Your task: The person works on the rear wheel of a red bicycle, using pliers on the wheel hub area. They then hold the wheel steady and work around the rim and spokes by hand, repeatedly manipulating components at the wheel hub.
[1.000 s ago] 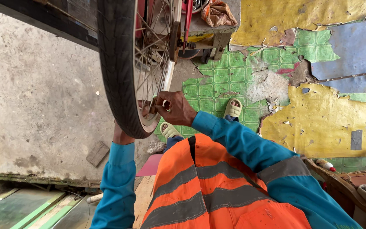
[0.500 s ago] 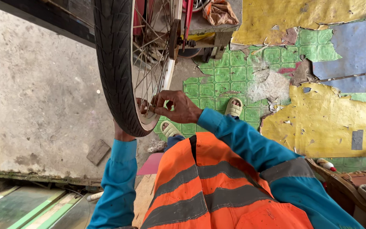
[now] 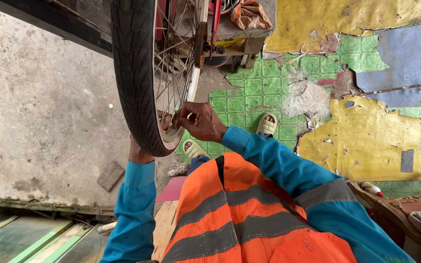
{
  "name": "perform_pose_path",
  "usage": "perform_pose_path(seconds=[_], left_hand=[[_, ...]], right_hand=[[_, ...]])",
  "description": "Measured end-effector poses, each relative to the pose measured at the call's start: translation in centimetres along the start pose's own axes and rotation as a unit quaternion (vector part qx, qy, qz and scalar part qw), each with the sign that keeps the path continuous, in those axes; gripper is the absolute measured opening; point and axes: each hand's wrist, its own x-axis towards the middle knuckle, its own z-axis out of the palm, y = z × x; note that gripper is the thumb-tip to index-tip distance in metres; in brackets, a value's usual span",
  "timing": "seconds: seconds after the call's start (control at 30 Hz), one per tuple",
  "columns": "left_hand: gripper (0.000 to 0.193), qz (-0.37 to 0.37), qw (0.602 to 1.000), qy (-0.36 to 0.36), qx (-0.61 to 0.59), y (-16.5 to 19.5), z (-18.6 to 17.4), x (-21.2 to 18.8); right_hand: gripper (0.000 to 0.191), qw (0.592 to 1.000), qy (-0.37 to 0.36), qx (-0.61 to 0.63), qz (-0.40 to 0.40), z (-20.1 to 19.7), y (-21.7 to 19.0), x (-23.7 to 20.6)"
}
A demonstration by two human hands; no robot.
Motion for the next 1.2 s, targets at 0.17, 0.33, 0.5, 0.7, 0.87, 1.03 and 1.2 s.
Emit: perform_pose_path(seconds=[0.17, 0.33, 0.5, 0.7, 0.87, 1.03, 1.2], left_hand=[[0.031, -0.135, 0.84, -0.007, -0.526, -0.8, -0.8, 0.5], [0.028, -0.077, 0.957, -0.038, -0.277, -0.7, -0.7, 1.1], [0.029, -0.156, 0.905, 0.005, -0.397, 0.7, 0.0, 1.6], [0.027, -0.09, 0.982, -0.029, -0.164, 2.1, 1.0, 3.2], [0.028, -0.07, 0.99, -0.025, -0.12, 2.6, 1.2, 3.3], [0.029, -0.082, 0.987, -0.033, -0.135, 3.2, 1.5, 3.1], [0.031, -0.084, 0.986, -0.034, -0.138, 4.0, 1.9, 3.3]], right_hand=[[0.016, 0.999, -0.035, 0.036, 0.005, -0.1, 0.2, -0.2], [0.024, 0.999, 0.017, -0.037, 0.008, 0.1, 0.0, 0.2], [0.022, 1.0, -0.001, -0.009, -0.022, -0.3, -0.2, 0.1], [0.026, 1.0, 0.025, 0.011, 0.002, 0.2, -0.4, 0.7], [0.023, 0.999, 0.008, 0.029, -0.015, -0.1, -0.7, 0.4], [0.02, 1.0, 0.008, -0.022, -0.002, -0.6, -0.8, 0.6], [0.013, 0.997, 0.058, -0.027, -0.048, -2.5, -0.5, 1.9]])
